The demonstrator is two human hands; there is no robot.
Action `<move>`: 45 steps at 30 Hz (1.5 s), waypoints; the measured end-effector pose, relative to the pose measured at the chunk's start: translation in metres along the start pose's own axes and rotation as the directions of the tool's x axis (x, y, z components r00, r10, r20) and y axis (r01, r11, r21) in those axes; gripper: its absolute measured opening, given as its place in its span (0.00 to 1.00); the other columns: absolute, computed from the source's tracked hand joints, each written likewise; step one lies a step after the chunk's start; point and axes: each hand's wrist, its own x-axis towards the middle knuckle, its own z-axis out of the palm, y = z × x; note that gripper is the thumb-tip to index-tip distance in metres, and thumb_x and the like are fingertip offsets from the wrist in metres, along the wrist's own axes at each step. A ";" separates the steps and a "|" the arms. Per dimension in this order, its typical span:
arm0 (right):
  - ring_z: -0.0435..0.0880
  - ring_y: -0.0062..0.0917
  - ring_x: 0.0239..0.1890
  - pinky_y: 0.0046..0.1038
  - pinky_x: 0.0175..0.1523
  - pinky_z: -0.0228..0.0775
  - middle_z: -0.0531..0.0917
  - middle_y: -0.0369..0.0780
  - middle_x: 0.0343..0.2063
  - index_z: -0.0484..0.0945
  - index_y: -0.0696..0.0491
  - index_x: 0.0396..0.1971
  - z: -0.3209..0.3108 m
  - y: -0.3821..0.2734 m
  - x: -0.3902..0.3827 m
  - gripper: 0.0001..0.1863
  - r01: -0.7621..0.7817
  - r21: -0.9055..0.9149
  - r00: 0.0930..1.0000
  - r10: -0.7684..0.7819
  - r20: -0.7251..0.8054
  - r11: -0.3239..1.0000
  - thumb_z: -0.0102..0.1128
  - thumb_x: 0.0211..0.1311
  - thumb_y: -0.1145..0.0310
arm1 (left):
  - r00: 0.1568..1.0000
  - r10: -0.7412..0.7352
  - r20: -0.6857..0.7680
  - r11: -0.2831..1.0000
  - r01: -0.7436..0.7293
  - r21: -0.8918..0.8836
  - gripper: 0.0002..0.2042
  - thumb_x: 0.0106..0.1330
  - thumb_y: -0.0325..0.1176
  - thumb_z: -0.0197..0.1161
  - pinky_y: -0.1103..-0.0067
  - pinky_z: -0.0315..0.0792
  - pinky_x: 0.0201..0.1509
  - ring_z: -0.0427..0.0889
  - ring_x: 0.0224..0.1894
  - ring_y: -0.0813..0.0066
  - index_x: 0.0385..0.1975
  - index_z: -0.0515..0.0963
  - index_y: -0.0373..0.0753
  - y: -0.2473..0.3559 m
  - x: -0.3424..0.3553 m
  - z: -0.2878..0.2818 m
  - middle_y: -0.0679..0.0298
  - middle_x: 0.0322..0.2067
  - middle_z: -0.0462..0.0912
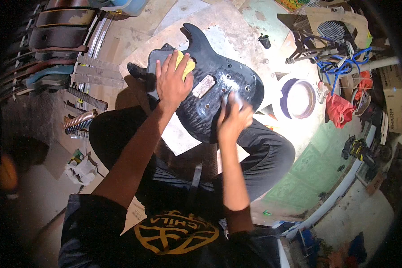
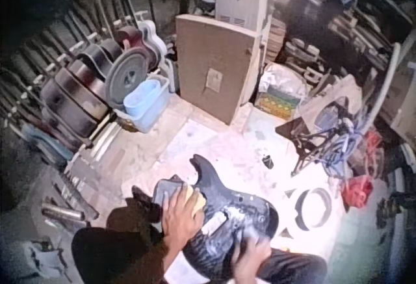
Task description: The person sands the surface of a black guitar body using a sanding block and a cloth, then wipes the surface after dipping the tools into a container.
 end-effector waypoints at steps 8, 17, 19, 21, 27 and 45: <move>0.76 0.53 0.51 0.49 0.52 0.66 0.78 0.53 0.45 0.82 0.41 0.57 0.000 0.013 0.025 0.23 0.095 0.091 0.983 -0.107 0.147 0.991 0.73 0.62 0.66 | 1.000 0.017 -0.024 1.000 -0.017 0.013 0.29 0.61 0.43 0.64 0.47 0.55 0.77 0.72 0.68 0.52 0.66 0.78 0.47 -0.005 -0.004 0.004 0.50 0.69 0.72; 0.77 0.46 0.49 0.46 0.53 0.65 0.80 0.48 0.47 0.83 0.37 0.58 -0.001 0.031 0.069 0.28 0.237 0.175 0.937 -0.273 0.219 0.956 0.78 0.56 0.67 | 1.000 -0.006 0.006 1.000 0.006 0.019 0.29 0.62 0.43 0.64 0.47 0.52 0.78 0.72 0.69 0.53 0.67 0.77 0.49 -0.003 -0.003 0.008 0.53 0.69 0.72; 0.78 0.46 0.49 0.46 0.53 0.65 0.80 0.47 0.45 0.83 0.38 0.57 -0.002 0.023 0.076 0.26 0.238 0.119 0.943 -0.259 0.209 0.964 0.77 0.57 0.67 | 1.000 -0.017 0.021 1.000 0.016 0.012 0.29 0.61 0.43 0.65 0.47 0.53 0.78 0.72 0.69 0.53 0.67 0.77 0.50 0.003 -0.003 0.009 0.53 0.69 0.73; 0.78 0.46 0.48 0.46 0.53 0.65 0.79 0.47 0.44 0.83 0.39 0.57 0.019 0.008 0.110 0.25 0.183 0.103 0.953 -0.202 0.227 0.978 0.77 0.58 0.67 | 1.000 -0.008 0.019 1.000 0.008 -0.024 0.30 0.61 0.42 0.65 0.45 0.55 0.77 0.72 0.69 0.51 0.67 0.77 0.50 0.004 -0.006 0.010 0.51 0.69 0.72; 0.78 0.46 0.50 0.46 0.51 0.67 0.79 0.48 0.46 0.84 0.38 0.55 -0.009 0.019 0.066 0.23 0.259 0.189 0.919 -0.302 0.253 0.947 0.76 0.58 0.66 | 1.000 -0.020 0.019 0.999 0.020 -0.041 0.30 0.62 0.40 0.65 0.44 0.54 0.77 0.73 0.68 0.48 0.67 0.77 0.50 -0.002 0.000 0.007 0.50 0.69 0.72; 0.76 0.49 0.50 0.47 0.51 0.65 0.79 0.51 0.45 0.84 0.37 0.56 0.011 -0.014 0.052 0.22 0.154 0.078 0.951 -0.169 0.258 0.985 0.73 0.61 0.64 | 1.000 -0.001 0.001 0.999 0.001 0.045 0.27 0.64 0.44 0.63 0.50 0.53 0.79 0.73 0.68 0.56 0.65 0.78 0.50 -0.003 -0.003 0.008 0.54 0.66 0.76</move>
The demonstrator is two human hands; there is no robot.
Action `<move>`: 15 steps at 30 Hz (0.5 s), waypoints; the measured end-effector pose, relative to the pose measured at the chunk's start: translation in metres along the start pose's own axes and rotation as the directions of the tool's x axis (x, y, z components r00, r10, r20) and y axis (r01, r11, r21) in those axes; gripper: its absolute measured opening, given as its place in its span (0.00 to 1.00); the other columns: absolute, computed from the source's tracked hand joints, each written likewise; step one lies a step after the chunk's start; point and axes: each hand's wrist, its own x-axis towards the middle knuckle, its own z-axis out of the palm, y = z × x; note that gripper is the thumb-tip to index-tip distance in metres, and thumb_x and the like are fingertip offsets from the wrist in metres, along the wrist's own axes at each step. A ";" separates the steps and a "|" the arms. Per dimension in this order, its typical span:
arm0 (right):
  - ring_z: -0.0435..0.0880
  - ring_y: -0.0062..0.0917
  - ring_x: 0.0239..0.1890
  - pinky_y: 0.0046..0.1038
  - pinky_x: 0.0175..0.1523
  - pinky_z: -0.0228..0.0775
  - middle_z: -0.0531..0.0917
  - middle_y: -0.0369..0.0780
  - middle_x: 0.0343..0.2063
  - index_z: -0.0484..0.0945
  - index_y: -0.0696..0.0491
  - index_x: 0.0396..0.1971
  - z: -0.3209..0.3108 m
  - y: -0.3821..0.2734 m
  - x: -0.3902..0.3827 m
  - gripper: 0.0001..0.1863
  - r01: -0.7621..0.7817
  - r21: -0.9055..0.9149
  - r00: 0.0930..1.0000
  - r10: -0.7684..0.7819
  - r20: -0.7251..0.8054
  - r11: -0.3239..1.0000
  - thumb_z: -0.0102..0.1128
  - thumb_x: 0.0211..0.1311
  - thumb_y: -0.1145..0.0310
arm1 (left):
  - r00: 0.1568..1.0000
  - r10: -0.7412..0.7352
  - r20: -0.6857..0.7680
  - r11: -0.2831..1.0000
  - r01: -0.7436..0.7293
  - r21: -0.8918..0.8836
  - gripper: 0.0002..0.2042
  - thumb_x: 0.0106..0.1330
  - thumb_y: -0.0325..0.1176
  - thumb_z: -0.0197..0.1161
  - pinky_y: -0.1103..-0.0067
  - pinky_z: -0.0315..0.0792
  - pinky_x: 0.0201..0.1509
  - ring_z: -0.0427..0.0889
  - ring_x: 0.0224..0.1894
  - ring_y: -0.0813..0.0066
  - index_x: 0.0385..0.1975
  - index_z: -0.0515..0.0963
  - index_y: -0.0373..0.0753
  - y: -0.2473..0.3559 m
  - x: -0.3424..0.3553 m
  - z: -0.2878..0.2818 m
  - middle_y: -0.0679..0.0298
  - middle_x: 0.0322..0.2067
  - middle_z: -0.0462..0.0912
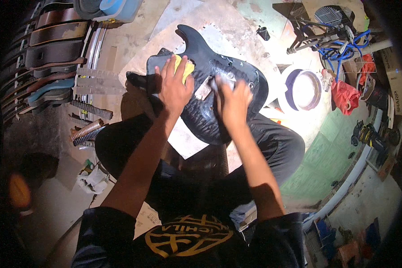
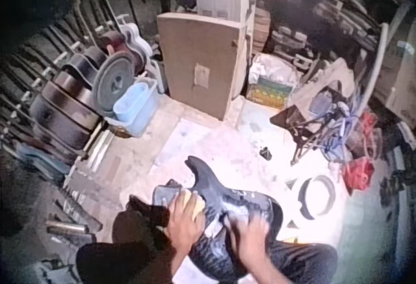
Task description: The person sands the surface of a black guitar body using a sanding block and a cloth, then wipes the surface after dipping the tools into a container.
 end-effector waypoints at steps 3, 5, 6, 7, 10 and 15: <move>0.76 0.50 0.52 0.49 0.54 0.65 0.78 0.53 0.48 0.83 0.36 0.58 -0.003 0.001 -0.006 0.23 0.037 0.009 0.999 -0.037 -0.027 0.999 0.71 0.61 0.65 | 0.998 0.003 -0.056 1.000 -0.003 0.001 0.27 0.63 0.44 0.64 0.50 0.53 0.79 0.73 0.68 0.56 0.65 0.78 0.49 0.001 0.006 0.002 0.54 0.65 0.76; 0.76 0.51 0.51 0.50 0.54 0.66 0.79 0.54 0.45 0.82 0.38 0.59 0.001 0.009 0.036 0.23 -0.029 -0.065 0.996 0.023 -0.090 0.997 0.70 0.62 0.62 | 0.998 0.024 -0.050 1.000 -0.024 0.001 0.27 0.63 0.43 0.64 0.50 0.54 0.78 0.73 0.68 0.56 0.65 0.79 0.50 0.011 0.001 0.002 0.55 0.64 0.77; 0.76 0.52 0.51 0.51 0.54 0.66 0.79 0.55 0.45 0.82 0.38 0.59 -0.005 0.004 0.055 0.22 -0.089 0.010 0.994 0.090 -0.055 0.996 0.69 0.64 0.63 | 0.999 0.019 -0.040 0.999 -0.020 -0.033 0.27 0.62 0.43 0.64 0.50 0.54 0.78 0.73 0.68 0.56 0.64 0.80 0.50 0.009 0.007 0.003 0.54 0.63 0.78; 0.76 0.52 0.51 0.51 0.54 0.66 0.79 0.55 0.45 0.82 0.38 0.59 -0.003 0.003 0.042 0.22 -0.101 0.010 0.993 0.101 -0.064 0.995 0.68 0.64 0.64 | 1.000 0.011 0.002 0.999 -0.010 -0.053 0.27 0.64 0.41 0.63 0.49 0.54 0.78 0.72 0.69 0.54 0.66 0.78 0.49 0.010 0.006 0.000 0.53 0.65 0.77; 0.76 0.50 0.50 0.52 0.53 0.65 0.80 0.53 0.44 0.82 0.37 0.58 0.004 -0.014 -0.054 0.21 0.038 -0.018 0.986 -0.041 -0.159 0.999 0.68 0.65 0.63 | 0.999 0.007 -0.033 0.999 -0.008 -0.034 0.27 0.64 0.41 0.63 0.49 0.54 0.78 0.73 0.69 0.52 0.66 0.78 0.47 0.001 0.000 0.000 0.51 0.65 0.76; 0.75 0.51 0.48 0.52 0.52 0.64 0.79 0.53 0.41 0.84 0.44 0.53 -0.011 0.010 0.030 0.16 -0.184 -0.015 0.965 0.178 -0.195 0.983 0.67 0.65 0.63 | 0.998 0.042 -0.045 0.998 -0.043 -0.038 0.27 0.64 0.41 0.63 0.47 0.53 0.79 0.72 0.70 0.50 0.66 0.78 0.45 0.006 0.003 0.002 0.49 0.65 0.76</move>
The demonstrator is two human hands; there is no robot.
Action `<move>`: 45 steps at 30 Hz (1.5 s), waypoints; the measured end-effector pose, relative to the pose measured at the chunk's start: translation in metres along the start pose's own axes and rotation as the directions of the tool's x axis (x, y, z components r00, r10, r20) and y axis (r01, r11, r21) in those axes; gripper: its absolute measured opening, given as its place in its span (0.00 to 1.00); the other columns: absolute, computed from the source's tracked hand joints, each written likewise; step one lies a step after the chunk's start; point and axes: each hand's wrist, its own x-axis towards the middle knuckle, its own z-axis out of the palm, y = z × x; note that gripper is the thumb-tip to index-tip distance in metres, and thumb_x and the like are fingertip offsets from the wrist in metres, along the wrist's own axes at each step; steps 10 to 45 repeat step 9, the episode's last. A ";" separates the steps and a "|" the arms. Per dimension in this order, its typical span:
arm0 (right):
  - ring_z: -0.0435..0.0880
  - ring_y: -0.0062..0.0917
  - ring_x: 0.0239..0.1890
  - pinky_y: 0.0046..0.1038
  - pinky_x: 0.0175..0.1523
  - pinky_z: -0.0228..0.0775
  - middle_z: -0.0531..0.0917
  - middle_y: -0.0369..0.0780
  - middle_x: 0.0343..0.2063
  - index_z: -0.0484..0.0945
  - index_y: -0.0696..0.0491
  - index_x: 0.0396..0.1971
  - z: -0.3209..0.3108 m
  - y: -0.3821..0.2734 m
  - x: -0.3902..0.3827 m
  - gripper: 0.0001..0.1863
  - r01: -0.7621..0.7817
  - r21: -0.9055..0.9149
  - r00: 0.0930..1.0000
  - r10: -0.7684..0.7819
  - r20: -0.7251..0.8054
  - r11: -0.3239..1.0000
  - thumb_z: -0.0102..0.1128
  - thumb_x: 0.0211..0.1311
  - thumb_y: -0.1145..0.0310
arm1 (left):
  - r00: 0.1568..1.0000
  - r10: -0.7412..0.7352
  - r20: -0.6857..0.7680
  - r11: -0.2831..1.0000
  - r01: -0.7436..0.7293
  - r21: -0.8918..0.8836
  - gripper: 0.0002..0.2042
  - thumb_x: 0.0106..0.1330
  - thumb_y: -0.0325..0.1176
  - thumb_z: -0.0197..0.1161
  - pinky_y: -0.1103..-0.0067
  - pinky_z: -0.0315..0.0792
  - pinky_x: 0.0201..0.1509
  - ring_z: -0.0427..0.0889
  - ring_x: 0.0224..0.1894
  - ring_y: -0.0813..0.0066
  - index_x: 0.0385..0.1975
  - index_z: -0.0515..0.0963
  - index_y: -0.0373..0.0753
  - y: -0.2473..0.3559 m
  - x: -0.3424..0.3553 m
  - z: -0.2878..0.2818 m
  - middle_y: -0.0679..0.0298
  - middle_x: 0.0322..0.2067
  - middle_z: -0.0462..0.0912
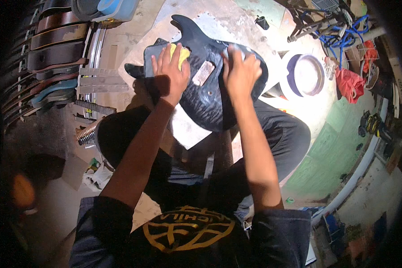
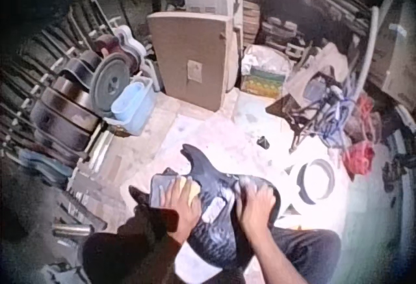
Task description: The person sands the surface of a black guitar body using a sanding block and a cloth, then wipes the surface after dipping the tools into a container.
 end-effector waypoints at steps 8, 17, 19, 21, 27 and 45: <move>0.74 0.45 0.55 0.47 0.59 0.65 0.78 0.46 0.49 0.80 0.39 0.59 -0.047 -0.009 -0.138 0.28 -0.119 0.301 0.922 -0.006 0.386 0.946 0.75 0.57 0.68 | 0.997 -0.080 0.005 0.979 0.079 -0.186 0.27 0.70 0.40 0.62 0.52 0.49 0.81 0.72 0.71 0.56 0.68 0.73 0.40 -0.017 -0.007 0.012 0.53 0.65 0.78; 0.73 0.46 0.57 0.47 0.62 0.62 0.79 0.45 0.52 0.80 0.39 0.60 -0.043 0.005 -0.137 0.29 -0.272 0.434 0.905 0.074 0.419 0.859 0.77 0.57 0.66 | 0.994 -0.105 0.022 0.943 0.106 -0.315 0.28 0.69 0.41 0.64 0.52 0.48 0.82 0.71 0.72 0.57 0.69 0.73 0.42 -0.029 -0.007 0.014 0.53 0.67 0.77; 0.73 0.46 0.57 0.47 0.62 0.62 0.79 0.45 0.52 0.80 0.39 0.60 -0.043 0.005 -0.137 0.29 -0.272 0.434 0.905 0.074 0.419 0.859 0.77 0.57 0.66 | 0.994 -0.105 0.022 0.943 0.106 -0.315 0.28 0.69 0.41 0.64 0.52 0.48 0.82 0.71 0.72 0.57 0.69 0.73 0.42 -0.029 -0.007 0.014 0.53 0.67 0.77; 0.73 0.46 0.57 0.47 0.62 0.62 0.79 0.45 0.52 0.80 0.39 0.60 -0.043 0.005 -0.137 0.29 -0.272 0.434 0.905 0.074 0.419 0.859 0.77 0.57 0.66 | 0.994 -0.105 0.022 0.943 0.106 -0.315 0.28 0.69 0.41 0.64 0.52 0.48 0.82 0.71 0.72 0.57 0.69 0.73 0.42 -0.029 -0.007 0.014 0.53 0.67 0.77; 0.73 0.46 0.57 0.47 0.62 0.62 0.79 0.45 0.52 0.80 0.39 0.60 -0.043 0.005 -0.137 0.29 -0.272 0.434 0.905 0.074 0.419 0.859 0.77 0.57 0.66 | 0.994 -0.105 0.022 0.943 0.106 -0.315 0.28 0.69 0.41 0.64 0.52 0.48 0.82 0.71 0.72 0.57 0.69 0.73 0.42 -0.029 -0.007 0.014 0.53 0.67 0.77; 0.73 0.46 0.57 0.47 0.62 0.62 0.79 0.45 0.52 0.80 0.39 0.60 -0.043 0.005 -0.137 0.29 -0.272 0.434 0.905 0.074 0.419 0.859 0.77 0.57 0.66 | 0.994 -0.105 0.022 0.943 0.106 -0.315 0.28 0.69 0.41 0.64 0.52 0.48 0.82 0.71 0.72 0.57 0.69 0.73 0.42 -0.029 -0.007 0.014 0.53 0.67 0.77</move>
